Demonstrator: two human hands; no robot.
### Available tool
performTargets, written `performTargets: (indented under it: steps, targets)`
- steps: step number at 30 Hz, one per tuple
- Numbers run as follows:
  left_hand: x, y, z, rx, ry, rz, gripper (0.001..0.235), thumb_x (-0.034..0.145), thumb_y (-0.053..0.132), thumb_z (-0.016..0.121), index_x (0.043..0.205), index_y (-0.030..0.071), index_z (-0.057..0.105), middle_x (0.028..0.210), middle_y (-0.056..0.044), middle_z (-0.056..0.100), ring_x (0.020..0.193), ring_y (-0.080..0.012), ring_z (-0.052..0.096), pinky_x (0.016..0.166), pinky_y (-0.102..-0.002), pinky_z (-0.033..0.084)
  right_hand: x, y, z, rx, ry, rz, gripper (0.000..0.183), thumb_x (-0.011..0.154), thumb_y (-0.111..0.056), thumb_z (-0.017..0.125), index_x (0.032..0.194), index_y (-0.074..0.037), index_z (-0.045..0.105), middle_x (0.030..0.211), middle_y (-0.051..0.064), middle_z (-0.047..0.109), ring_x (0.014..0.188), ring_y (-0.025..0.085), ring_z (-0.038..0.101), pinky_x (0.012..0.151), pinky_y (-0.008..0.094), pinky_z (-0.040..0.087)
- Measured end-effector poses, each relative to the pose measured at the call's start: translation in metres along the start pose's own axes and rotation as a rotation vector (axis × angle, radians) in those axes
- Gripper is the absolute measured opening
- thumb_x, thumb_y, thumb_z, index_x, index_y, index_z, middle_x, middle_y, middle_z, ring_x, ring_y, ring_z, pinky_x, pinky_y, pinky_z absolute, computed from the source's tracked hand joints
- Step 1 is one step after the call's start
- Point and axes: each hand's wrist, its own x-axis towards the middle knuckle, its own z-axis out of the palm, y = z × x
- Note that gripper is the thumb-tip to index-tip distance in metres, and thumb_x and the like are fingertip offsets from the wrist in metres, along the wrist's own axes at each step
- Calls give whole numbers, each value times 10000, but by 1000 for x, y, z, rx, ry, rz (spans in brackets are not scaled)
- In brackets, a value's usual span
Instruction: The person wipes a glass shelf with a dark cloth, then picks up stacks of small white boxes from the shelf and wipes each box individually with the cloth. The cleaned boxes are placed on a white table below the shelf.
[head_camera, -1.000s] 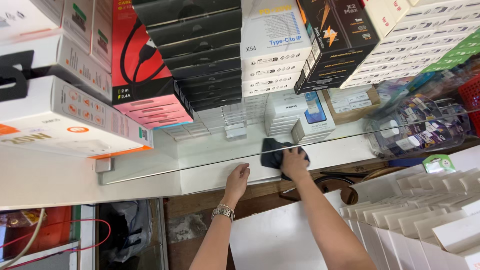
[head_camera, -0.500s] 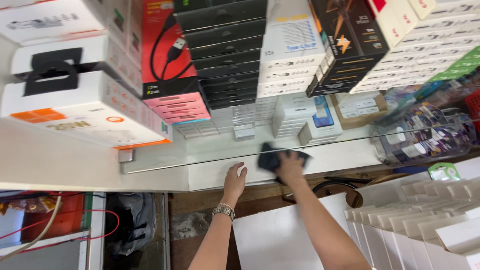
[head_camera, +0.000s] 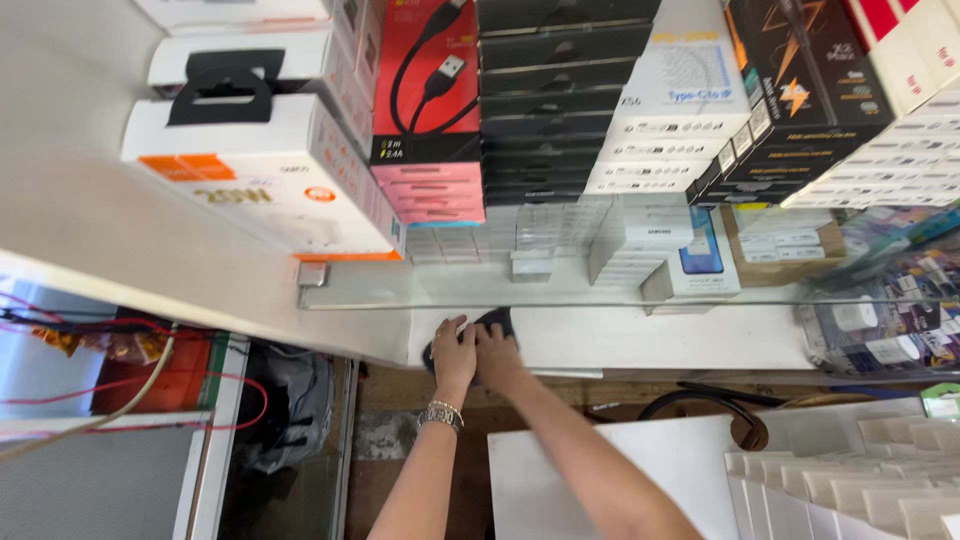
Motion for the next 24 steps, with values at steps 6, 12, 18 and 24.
performTargets:
  steps: [6, 12, 18, 24]
  targets:
    - [-26, 30, -18, -97, -139, -97, 403, 975, 344, 563, 1285, 107, 662, 1304, -168, 649, 1226, -342, 596, 1049, -418, 455, -79, 77, -49, 236, 9, 344, 669, 771, -154, 809, 1374, -308, 565, 1406, 118, 473, 1223, 440, 519, 921, 491, 560]
    - [-73, 129, -23, -217, -208, 67, 427, 988, 359, 556, 1305, 88, 647, 1342, -146, 652, 1252, -327, 595, 1064, -412, 449, -174, 88, -122, 608, 413, 475, 512, 715, -158, 807, 1209, -194, 678, 1145, 160, 639, 1025, 397, 653, 897, 458, 542]
    - [-132, 216, -38, -435, -305, -15, 563, 990, 436, 529, 1449, 110, 513, 1416, -161, 579, 1339, -311, 528, 1100, -381, 401, -259, 64, -174, 867, 662, 421, 490, 723, -177, 782, 1191, -114, 651, 1095, 163, 651, 1008, 367, 665, 865, 439, 535]
    - [-189, 254, -37, -497, -317, 40, 597, 981, 488, 512, 1438, 108, 564, 1392, -168, 630, 1309, -279, 571, 1098, -355, 410, -326, 59, -191, 906, 753, 366, 497, 747, -172, 765, 1215, -79, 626, 1147, 168, 635, 1085, 361, 636, 931, 430, 509]
